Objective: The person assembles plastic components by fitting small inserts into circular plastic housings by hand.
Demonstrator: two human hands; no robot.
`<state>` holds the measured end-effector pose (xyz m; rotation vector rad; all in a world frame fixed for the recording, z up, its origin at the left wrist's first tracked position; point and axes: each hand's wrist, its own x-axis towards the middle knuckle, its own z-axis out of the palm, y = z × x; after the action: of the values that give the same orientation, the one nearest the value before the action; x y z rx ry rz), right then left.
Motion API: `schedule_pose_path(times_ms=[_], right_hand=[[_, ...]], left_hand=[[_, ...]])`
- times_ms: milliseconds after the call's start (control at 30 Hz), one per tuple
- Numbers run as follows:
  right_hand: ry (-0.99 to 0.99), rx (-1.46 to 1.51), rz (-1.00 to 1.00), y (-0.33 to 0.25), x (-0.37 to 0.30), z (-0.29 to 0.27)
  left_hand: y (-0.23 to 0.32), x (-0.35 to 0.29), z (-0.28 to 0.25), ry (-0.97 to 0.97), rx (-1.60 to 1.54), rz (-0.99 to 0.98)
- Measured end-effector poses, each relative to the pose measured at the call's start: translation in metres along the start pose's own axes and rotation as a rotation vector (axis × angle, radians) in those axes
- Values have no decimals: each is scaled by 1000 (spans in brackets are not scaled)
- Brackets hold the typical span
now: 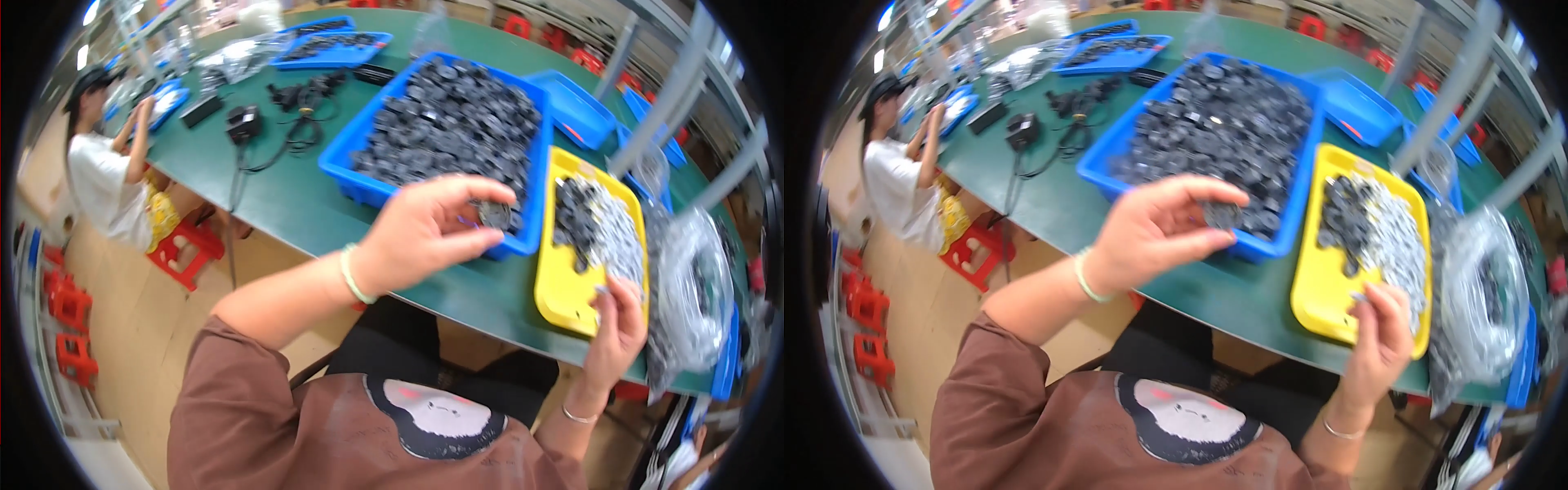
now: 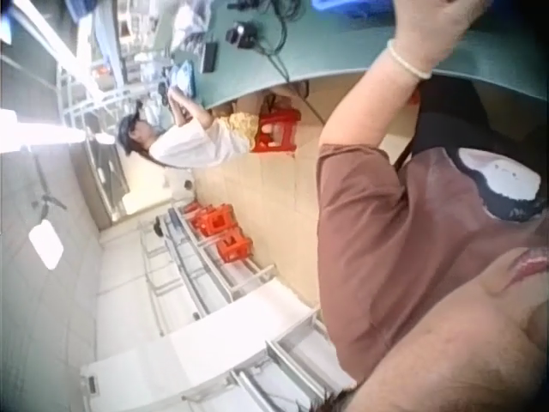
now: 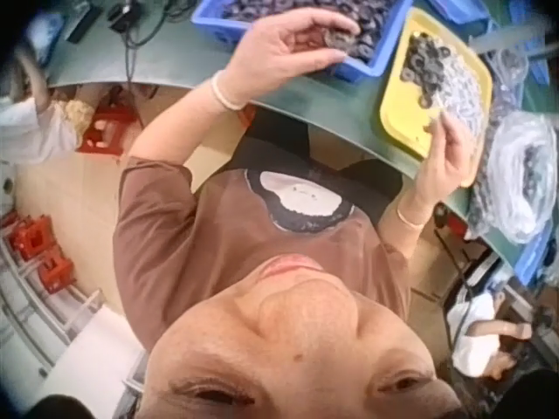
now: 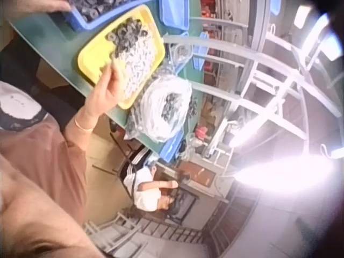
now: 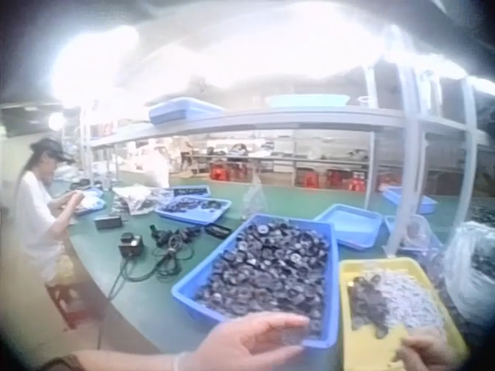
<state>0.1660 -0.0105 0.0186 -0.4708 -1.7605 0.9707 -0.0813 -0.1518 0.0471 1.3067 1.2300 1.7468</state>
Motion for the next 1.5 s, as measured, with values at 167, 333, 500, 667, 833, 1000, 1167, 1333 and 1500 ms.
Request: schedule_pose_path(times_ms=[167,333,500,667,833,1000,1167,1333,1500], right_hand=[[-33,360,281,-17,-8,26],[-24,328,292,3,-13,22],[-30,161,323,6,-17,17],[-73,27,274,6,-15,19],[-45,55,315,3,-15,27],[-20,-226,101,4,-20,31],[-105,-459,-220,10,-23,29],[20,108,270,12,-26,24],[-34,32,189,12,-23,20]], left_hand=[[-50,0,69,-134,134,45],[-74,-2,94,-72,189,153],[-79,-8,101,-31,67,28],[-85,-9,102,-15,31,-19],[-83,-9,100,-1,-24,-100],[-85,-9,95,-38,-113,-159],[-84,-9,94,-2,-294,-234],[-72,-9,99,-30,-398,-273],[-69,-9,102,-21,-450,-278]])
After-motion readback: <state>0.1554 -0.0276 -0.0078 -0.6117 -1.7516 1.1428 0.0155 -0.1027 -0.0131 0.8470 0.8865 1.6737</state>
